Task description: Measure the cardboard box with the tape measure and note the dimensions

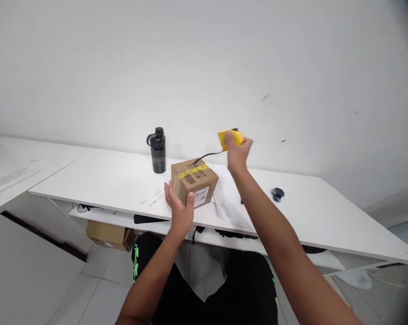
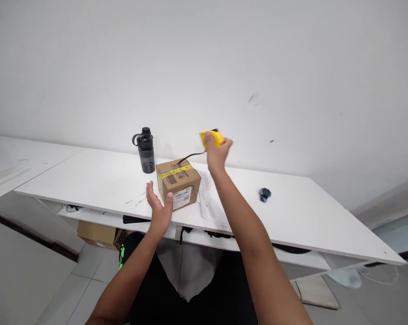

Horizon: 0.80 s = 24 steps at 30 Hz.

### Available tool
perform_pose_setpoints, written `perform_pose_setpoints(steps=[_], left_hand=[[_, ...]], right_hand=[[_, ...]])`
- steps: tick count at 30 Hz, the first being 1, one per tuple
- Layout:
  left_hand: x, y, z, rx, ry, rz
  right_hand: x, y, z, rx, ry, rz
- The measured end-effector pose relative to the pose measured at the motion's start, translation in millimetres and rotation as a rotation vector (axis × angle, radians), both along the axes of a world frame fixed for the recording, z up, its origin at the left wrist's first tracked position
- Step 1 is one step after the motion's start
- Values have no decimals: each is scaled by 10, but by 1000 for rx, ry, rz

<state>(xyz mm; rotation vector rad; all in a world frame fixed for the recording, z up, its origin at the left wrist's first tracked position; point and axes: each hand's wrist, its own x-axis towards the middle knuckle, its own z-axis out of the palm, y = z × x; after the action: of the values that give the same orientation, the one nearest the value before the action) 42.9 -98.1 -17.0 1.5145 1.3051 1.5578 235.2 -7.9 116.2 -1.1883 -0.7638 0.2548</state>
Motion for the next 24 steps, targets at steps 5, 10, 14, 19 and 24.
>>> perform_pose_setpoints(steps=[5, 10, 14, 19, 24], left_hand=[[-370, 375, 190, 69, -84, 16], [-402, 910, 221, 4, -263, -142], [-202, 1105, 196, -66, -408, -337], [-129, 1143, 111, -61, -498, -305], [-193, 1162, 48, -54, -459, -250]], right_hand=[[521, -143, 157, 200, 56, -188], [380, -233, 87, 23, -178, 94], [-65, -148, -146, -244, -428, 455], [-382, 31, -302, -274, -579, 686], [-321, -25, -192, -49, -378, 616]])
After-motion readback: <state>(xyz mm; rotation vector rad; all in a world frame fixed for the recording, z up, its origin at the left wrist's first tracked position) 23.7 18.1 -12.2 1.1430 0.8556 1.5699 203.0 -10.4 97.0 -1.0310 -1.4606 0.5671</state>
